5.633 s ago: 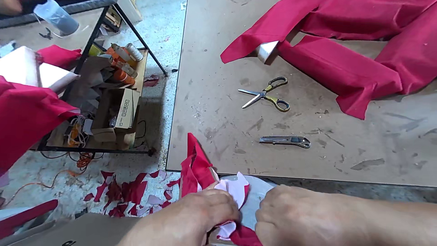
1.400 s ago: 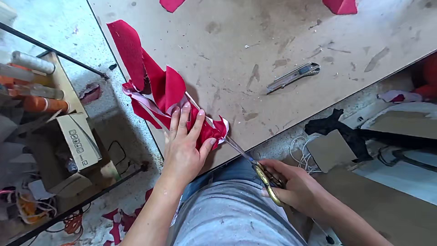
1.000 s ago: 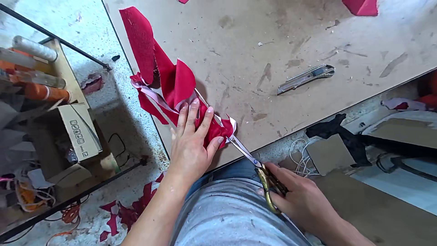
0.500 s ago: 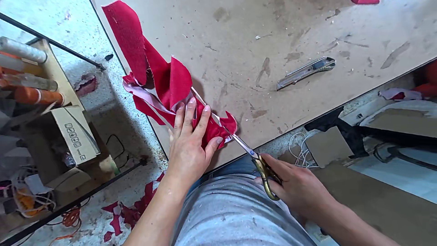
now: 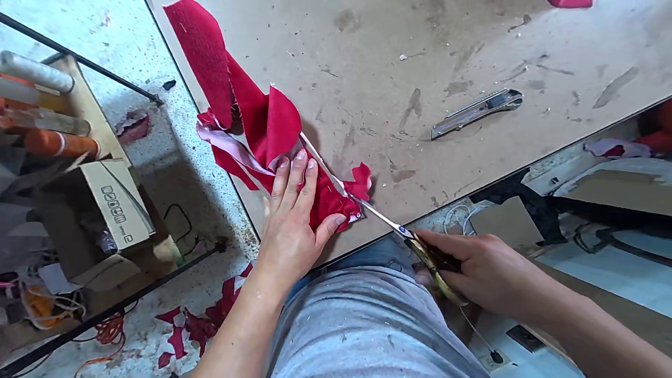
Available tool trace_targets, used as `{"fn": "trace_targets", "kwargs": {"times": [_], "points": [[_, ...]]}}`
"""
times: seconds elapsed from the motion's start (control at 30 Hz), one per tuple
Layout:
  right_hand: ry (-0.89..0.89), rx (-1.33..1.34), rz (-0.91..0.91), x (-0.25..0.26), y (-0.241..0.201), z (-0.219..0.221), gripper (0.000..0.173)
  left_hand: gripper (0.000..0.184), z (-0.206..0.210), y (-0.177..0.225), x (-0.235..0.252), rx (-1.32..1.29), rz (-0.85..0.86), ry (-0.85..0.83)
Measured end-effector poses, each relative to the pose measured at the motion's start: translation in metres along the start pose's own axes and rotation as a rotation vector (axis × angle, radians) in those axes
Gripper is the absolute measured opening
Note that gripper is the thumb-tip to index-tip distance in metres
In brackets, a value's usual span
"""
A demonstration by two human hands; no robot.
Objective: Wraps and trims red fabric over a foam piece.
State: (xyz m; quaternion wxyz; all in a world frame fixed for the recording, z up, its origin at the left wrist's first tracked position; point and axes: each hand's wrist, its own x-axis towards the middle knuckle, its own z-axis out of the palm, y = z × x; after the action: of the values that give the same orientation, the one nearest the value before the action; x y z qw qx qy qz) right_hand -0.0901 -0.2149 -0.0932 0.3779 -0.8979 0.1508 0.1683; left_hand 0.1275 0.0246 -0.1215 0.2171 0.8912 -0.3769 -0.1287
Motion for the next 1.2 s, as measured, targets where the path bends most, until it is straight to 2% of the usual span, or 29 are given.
{"fn": "trace_targets", "kwargs": {"times": [0.13, 0.27, 0.4, 0.47, 0.53, 0.67, 0.77, 0.83, 0.9, 0.93, 1.03, 1.1, 1.2], "points": [[-0.088, 0.010, 0.026, 0.003, -0.001, 0.002, 0.070, 0.088, 0.000, -0.003, 0.000, -0.005, 0.009, 0.002], [-0.123, 0.149, 0.080, 0.018, -0.012, 0.012, 0.064, 0.087, 0.001, -0.003, 0.000, -0.014, 0.032, 0.015], [-0.035, 0.023, -0.020, 0.037, -0.023, 0.013, 0.052, 0.087, 0.000, -0.004, 0.001, -0.006, 0.027, 0.016], [0.055, -0.072, -0.092, 0.033, -0.017, 0.013, 0.051, 0.086, 0.000, -0.004, 0.001, -0.005, 0.030, 0.014], [0.094, -0.040, -0.112, 0.018, -0.011, 0.018, 0.054, 0.086, -0.001, -0.004, 0.001, -0.013, 0.037, 0.004], [-0.019, 0.094, -0.047, 0.018, -0.014, 0.016, 0.057, 0.085, 0.000, -0.006, 0.000, -0.039, 0.061, 0.009], [-0.132, 0.109, -0.001, 0.041, -0.024, 0.004, 0.048, 0.085, -0.001, -0.007, 0.001, -0.044, 0.067, 0.018], [-0.122, 0.126, -0.004, 0.047, -0.023, 0.003, 0.043, 0.085, -0.001, -0.008, 0.001, -0.044, 0.073, 0.024], [-0.076, 0.268, -0.009, 0.038, -0.017, 0.012, 0.041, 0.085, -0.002, -0.009, 0.000, -0.055, 0.094, 0.021], [-0.090, 0.403, 0.011, 0.030, -0.014, 0.017, 0.045, 0.085, -0.003, -0.010, -0.001, -0.060, 0.108, 0.015], [-0.340, 0.761, 0.078, 0.022, -0.004, 0.026, 0.063, 0.084, -0.003, -0.015, -0.002, -0.097, 0.163, 0.005], [-0.475, 0.905, 0.042, 0.024, 0.005, 0.027, 0.070, 0.082, -0.003, -0.017, -0.002, -0.149, 0.179, -0.002], [-0.491, 0.956, 0.007, 0.021, 0.014, 0.030, 0.076, 0.081, -0.006, -0.021, -0.001, -0.203, 0.188, 0.001]]}}
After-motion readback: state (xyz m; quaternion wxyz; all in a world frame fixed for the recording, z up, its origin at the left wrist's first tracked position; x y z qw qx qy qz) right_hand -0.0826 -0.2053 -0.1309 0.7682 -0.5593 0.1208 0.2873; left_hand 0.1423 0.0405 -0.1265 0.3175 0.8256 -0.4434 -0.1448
